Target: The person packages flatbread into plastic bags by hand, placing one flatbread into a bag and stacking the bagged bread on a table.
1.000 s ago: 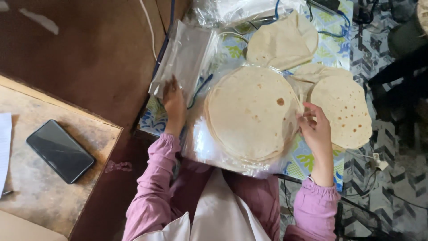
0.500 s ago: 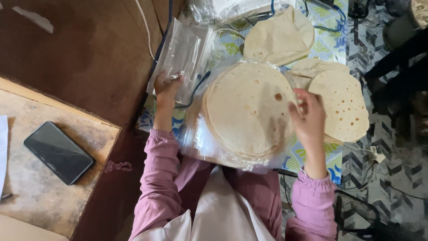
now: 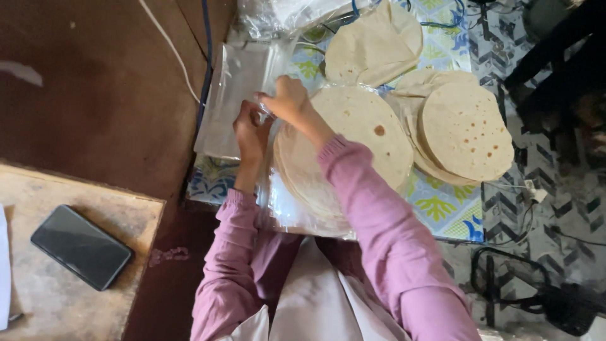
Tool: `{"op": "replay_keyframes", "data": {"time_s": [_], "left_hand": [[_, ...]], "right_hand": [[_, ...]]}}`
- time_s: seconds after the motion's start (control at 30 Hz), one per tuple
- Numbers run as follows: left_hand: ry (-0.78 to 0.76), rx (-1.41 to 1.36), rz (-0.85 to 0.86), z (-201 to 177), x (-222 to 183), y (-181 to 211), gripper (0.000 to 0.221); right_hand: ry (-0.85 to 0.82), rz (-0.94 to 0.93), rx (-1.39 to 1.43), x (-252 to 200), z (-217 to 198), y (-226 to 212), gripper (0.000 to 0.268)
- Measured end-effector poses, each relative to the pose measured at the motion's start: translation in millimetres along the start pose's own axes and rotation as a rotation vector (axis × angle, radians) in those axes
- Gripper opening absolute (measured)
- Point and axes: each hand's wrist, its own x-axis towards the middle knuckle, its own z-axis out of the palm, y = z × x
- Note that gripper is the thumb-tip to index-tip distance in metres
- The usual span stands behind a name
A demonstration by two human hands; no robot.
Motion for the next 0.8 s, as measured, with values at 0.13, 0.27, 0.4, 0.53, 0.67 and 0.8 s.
{"op": "replay_keyframes", "data": {"time_s": [0.13, 0.27, 0.4, 0.53, 0.67, 0.8], "left_hand": [[0.096, 0.031, -0.072, -2.2, 3.3, 7.9, 0.045], [-0.080, 1.419, 0.484, 0.5, -9.4, 18.2, 0.073], [-0.201, 1.475, 0.600, -36.7, 3.0, 1.9, 0.076], [-0.039, 1.504, 0.531, -9.4, -17.0, 36.4, 0.092], [-0.178, 2.031, 0.739, -33.7, -14.4, 57.9, 0.071], [-0.133, 2.510, 0.808, -76.8, 11.4, 33.6, 0.042]], "right_hand": [[0.204, -0.073, -0.121, 18.7, 27.1, 2.1, 0.029], [-0.078, 0.330, 0.529, -2.8, -43.1, -73.9, 0.050], [0.012, -0.057, 0.262, 13.3, 19.0, -35.3, 0.064], [-0.033, 0.101, 0.575, 32.6, -8.9, -12.5, 0.025], [-0.102, 0.279, 0.949, 44.7, -59.4, 0.9, 0.008], [-0.160, 0.401, 1.007, 39.0, -94.2, -12.0, 0.025]]}}
